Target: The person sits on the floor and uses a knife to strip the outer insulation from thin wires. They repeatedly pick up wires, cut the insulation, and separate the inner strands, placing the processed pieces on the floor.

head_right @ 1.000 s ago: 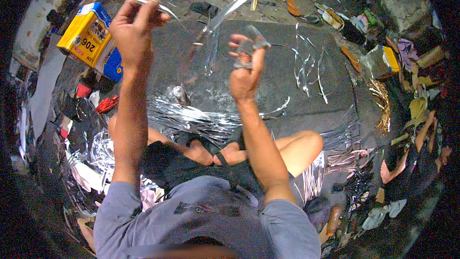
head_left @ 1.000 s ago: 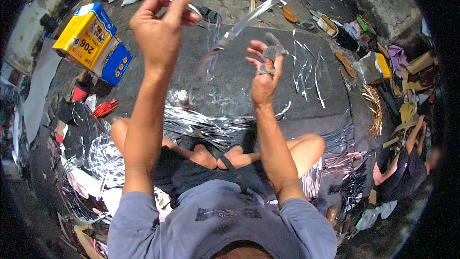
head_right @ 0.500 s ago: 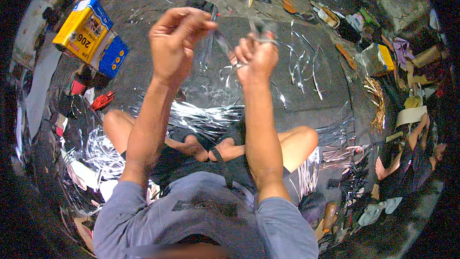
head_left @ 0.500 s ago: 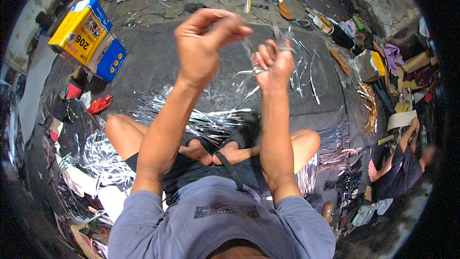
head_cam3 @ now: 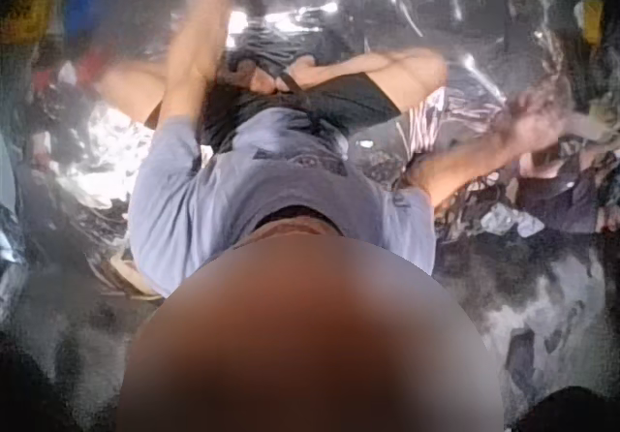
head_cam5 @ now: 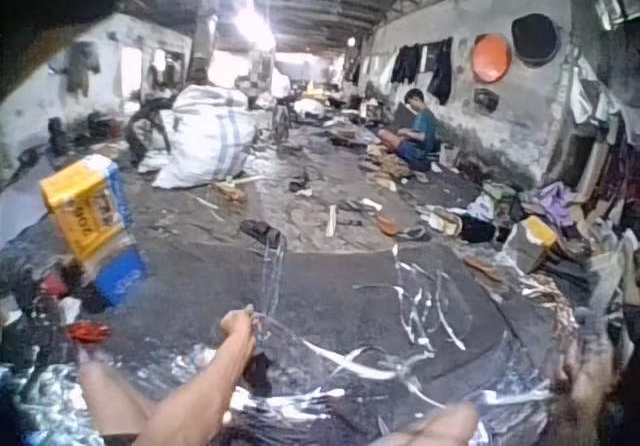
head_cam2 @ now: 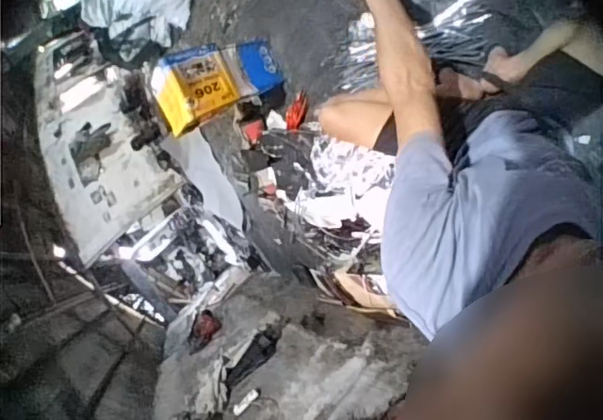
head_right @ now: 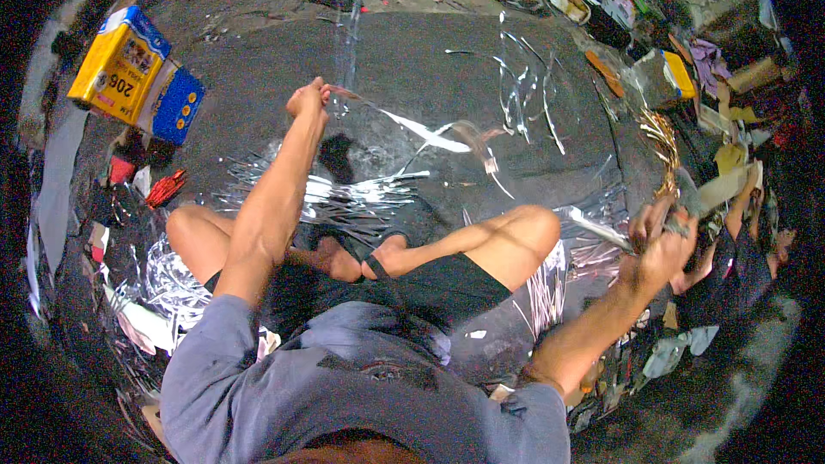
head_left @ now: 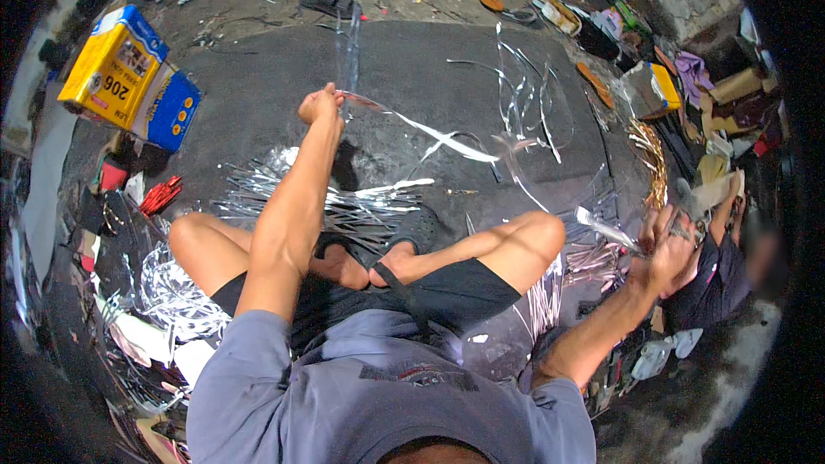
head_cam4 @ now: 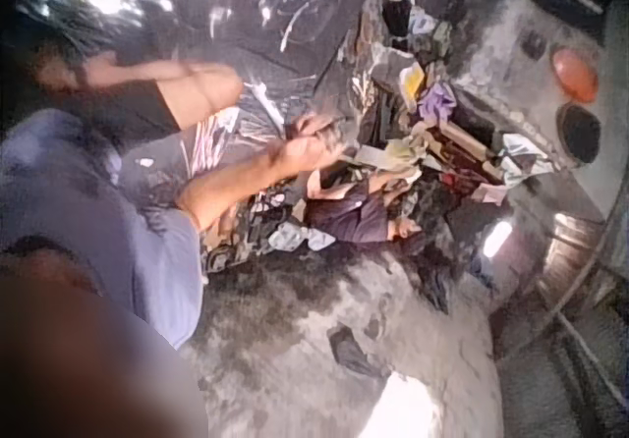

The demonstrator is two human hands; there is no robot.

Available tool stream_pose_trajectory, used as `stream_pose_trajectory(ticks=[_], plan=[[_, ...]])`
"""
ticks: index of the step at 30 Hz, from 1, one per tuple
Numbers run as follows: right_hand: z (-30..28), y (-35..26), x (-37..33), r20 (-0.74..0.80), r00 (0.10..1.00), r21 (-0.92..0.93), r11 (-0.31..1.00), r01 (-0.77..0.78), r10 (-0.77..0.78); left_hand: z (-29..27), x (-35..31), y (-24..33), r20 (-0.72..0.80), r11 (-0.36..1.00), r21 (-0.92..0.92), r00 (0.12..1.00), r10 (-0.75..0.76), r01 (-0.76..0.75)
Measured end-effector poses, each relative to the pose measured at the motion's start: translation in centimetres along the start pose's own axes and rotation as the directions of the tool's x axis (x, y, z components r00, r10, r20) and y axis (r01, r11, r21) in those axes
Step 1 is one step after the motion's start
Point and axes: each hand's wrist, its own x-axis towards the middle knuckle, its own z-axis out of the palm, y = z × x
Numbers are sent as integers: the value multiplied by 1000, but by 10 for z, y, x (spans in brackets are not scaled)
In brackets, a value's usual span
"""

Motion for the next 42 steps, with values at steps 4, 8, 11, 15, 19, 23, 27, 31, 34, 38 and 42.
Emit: stream_pose_trajectory(ticks=[4, 8, 11, 15, 19, 23, 27, 31, 34, 38, 42], plan=[[-68, -89, -39, -312, 919, -533, 845, 39, -239, 4, 13, -50, -142, 980, -85, 971, -191, 180], [-84, -129, -83, -63, 989, -758, 651, 38, -131, 9, 15, -67, -129, 987, -66, 980, -152, 144], [-45, -79, -123, -205, 951, -712, 631, -307, 232, 17, -28, -56, -29, 699, 715, 996, 81, -36], [48, 64, -160, -376, 761, -431, 627, -649, 529, -17, -160, -37, 970, 719, 231, 101, -220, -655], [111, 146, -165, -151, 807, -344, 735, -585, 571, -73, -248, 0, 896, 898, 440, -77, -438, 6], [139, 174, -164, -92, 685, -296, 637, -712, 723, -95, -241, 30, 926, 931, 271, 197, -322, 244], [147, 194, -161, 79, 428, -289, 431, -855, 900, -115, -228, 38, 894, 929, 84, 384, -230, 361], [158, 209, -156, 231, 511, -546, 545, -636, 828, -131, -227, 47, 771, 984, 166, 613, -174, 71], [180, 206, -156, 424, 661, -560, 753, -346, 619, -144, -236, 51, 593, 912, 410, 764, -256, -13], [214, 182, -166, 618, 593, -575, 811, -106, 516, -154, -246, 46, 517, 922, 386, 835, -187, -32], [239, 164, -178, 495, 612, -701, 700, -138, 617, -162, -244, 46, 468, 923, 385, 859, -206, 11]])
